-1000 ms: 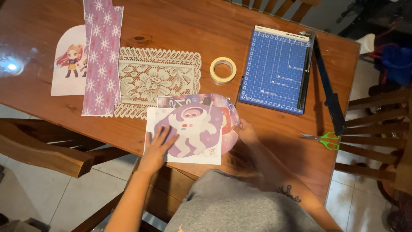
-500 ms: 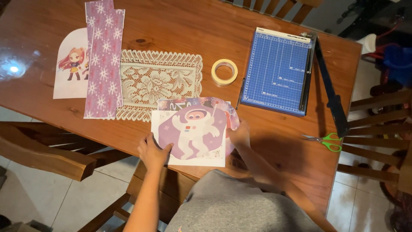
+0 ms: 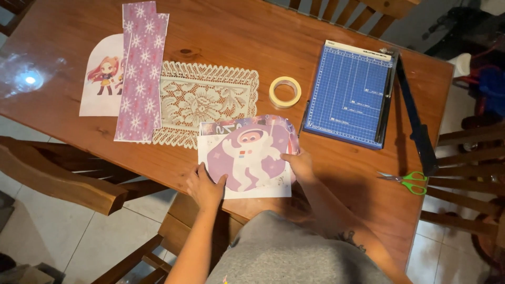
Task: Trimming printed paper designs with a paper cutter and applying masking tape to the back of the cutouts for organization.
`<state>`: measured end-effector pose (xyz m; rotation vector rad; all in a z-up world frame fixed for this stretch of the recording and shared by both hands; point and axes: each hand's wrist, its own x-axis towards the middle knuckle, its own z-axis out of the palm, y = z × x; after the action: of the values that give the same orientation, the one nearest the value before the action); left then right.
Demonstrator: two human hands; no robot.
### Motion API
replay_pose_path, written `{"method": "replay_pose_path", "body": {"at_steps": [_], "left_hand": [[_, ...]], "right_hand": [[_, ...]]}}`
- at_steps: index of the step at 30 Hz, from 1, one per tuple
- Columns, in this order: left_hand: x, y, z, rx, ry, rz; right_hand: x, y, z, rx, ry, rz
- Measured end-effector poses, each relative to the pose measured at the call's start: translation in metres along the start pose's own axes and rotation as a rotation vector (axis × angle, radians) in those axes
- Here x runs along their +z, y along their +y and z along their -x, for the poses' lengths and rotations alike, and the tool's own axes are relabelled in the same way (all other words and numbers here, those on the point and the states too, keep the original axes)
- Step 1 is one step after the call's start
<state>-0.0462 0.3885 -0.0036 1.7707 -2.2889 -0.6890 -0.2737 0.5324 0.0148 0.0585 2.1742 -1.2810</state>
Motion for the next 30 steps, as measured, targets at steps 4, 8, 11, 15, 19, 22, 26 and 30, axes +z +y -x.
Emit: {"method": "replay_pose_path", "body": {"at_steps": [4,8,11,15,19,22,26,30], "left_hand": [[0.004,0.0,0.003,0.005,-0.007,-0.002],[0.009,-0.003,0.006,0.04,0.025,-0.034],[0.008,-0.002,0.005,0.054,0.027,-0.051],[0.007,0.0,0.006,0.048,0.031,-0.067],[-0.001,-0.001,0.001,0.054,0.021,-0.044],[-0.015,-0.011,-0.027,0.01,0.037,0.19],[0.012,-0.063,-0.069,-0.018,-0.29,0.73],[-0.004,-0.049,-0.076,0.288,-0.263,0.797]], "right_hand": [[-0.003,0.011,-0.008,0.028,-0.023,0.171],[-0.003,-0.008,-0.002,0.031,-0.034,0.213],[-0.005,-0.007,-0.008,0.053,-0.063,0.103],[-0.014,-0.006,-0.009,-0.024,-0.082,0.189],[-0.017,0.003,-0.007,-0.093,-0.094,0.199],[-0.028,0.006,-0.016,-0.166,-0.105,0.032],[-0.051,0.014,-0.025,-0.354,-0.205,-0.169],[-0.059,0.018,-0.037,-0.5,-0.251,-0.333]]}}
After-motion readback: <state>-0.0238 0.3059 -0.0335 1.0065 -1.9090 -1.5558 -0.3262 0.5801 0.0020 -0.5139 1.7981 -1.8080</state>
